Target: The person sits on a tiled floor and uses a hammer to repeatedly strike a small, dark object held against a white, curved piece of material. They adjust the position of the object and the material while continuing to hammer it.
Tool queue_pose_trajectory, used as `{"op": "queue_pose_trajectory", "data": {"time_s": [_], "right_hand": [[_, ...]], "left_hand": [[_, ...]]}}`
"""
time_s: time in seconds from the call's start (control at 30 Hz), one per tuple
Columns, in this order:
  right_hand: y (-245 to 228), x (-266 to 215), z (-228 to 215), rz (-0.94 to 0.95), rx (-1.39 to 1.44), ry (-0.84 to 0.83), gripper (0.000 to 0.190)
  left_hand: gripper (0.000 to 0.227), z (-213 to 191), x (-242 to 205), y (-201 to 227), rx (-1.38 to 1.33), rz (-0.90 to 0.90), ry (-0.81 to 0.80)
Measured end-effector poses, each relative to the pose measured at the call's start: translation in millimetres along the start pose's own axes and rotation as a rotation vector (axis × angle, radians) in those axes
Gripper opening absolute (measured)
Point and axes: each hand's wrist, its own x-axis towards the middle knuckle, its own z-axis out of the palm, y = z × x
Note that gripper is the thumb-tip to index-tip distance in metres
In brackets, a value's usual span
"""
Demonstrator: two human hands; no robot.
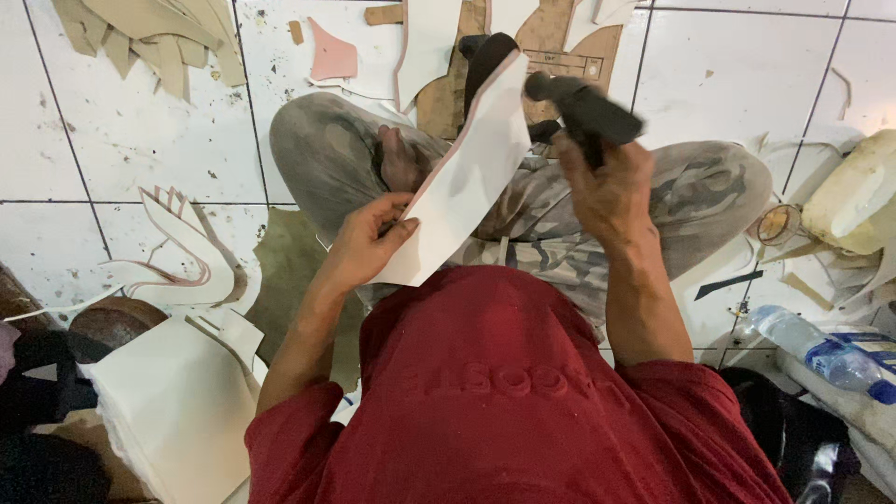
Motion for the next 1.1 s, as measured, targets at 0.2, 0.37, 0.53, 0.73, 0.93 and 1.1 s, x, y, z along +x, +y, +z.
{"op": "queue_pose_trajectory", "data": {"time_s": [0.2,0.37,0.53,0.73,0.93,1.1], "right_hand": [[-15,-1,14,-0.105,0.006,-0.233,0.048],[-6,-1,19,-0.345,-0.071,-0.171,0.048],[-14,-1,19,-0.294,-0.036,-0.162,0.048],[-17,5,13,-0.247,0.018,-0.174,0.045],[-12,7,18,-0.184,-0.057,-0.148,0.046],[-22,11,12,-0.183,-0.129,-0.202,0.049]], "left_hand": [[0.028,1,-10,-5,-0.008,-0.084,0.062],[0.027,3,2,18,0.504,0.355,0.298],[0.026,36,60,51,0.499,0.623,0.598],[0.048,56,128,25,0.653,0.836,0.693],[0.026,53,115,53,0.736,0.922,0.785],[0.017,51,117,57,0.644,0.955,0.776]]}}
